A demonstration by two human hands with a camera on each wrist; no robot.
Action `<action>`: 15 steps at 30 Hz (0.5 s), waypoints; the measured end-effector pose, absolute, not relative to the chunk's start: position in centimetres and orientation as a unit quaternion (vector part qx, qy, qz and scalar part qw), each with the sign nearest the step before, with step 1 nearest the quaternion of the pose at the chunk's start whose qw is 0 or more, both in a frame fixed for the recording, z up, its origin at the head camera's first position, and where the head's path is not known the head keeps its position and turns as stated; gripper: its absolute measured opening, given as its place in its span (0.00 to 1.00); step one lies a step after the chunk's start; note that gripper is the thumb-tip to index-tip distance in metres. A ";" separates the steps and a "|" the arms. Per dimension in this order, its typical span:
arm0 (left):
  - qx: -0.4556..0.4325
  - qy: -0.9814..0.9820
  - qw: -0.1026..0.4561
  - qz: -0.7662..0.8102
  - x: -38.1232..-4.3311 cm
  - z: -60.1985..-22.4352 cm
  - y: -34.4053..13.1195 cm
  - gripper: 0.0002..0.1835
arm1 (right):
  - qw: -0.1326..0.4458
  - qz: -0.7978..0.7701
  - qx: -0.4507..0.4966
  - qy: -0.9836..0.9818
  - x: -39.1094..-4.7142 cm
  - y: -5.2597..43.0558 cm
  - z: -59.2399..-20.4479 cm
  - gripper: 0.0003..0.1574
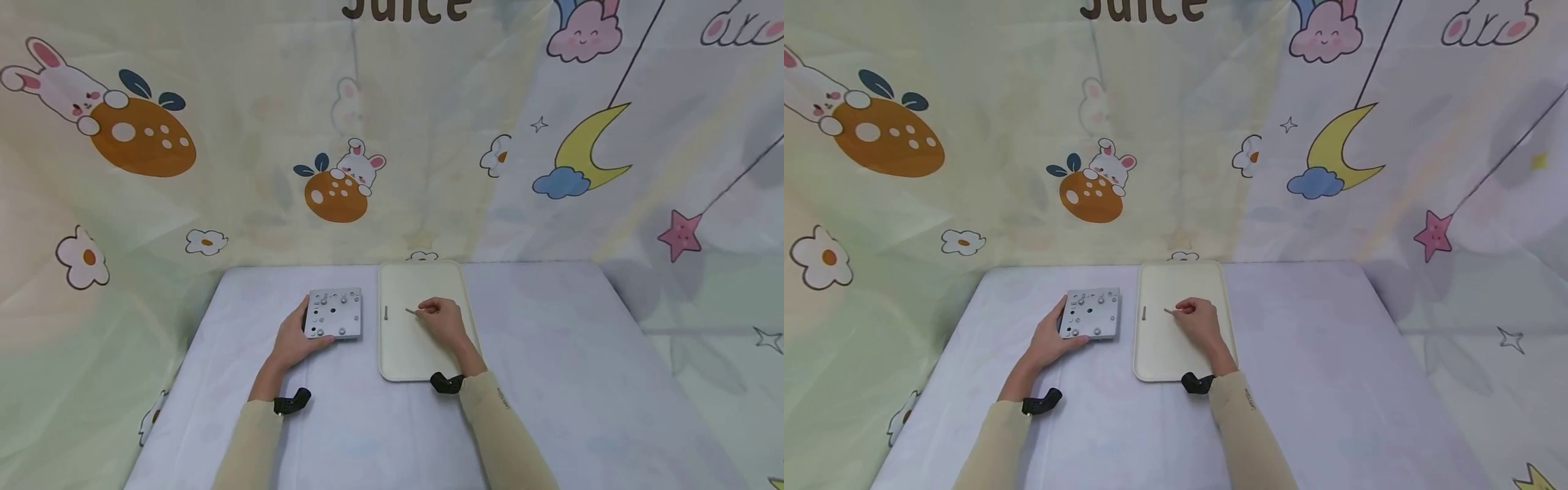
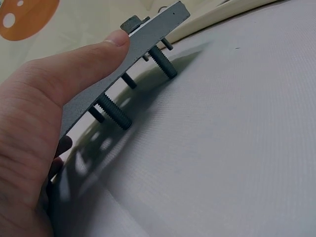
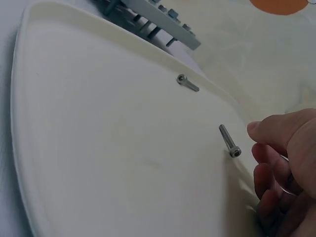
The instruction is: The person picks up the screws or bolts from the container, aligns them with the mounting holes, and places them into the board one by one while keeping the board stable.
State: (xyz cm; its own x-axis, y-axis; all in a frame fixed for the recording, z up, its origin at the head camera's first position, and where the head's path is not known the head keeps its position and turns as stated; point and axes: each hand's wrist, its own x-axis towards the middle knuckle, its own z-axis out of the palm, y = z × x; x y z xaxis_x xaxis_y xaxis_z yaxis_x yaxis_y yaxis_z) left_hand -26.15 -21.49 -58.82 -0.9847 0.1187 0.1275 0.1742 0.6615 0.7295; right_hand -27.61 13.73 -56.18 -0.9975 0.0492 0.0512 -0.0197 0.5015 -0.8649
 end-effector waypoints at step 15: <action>-0.082 -0.913 0.033 -0.399 -26.4 -58.9 -21.7 0.69 | 0.035 0.435 -0.004 -0.900 -28.2 13.9 -57.6 0.10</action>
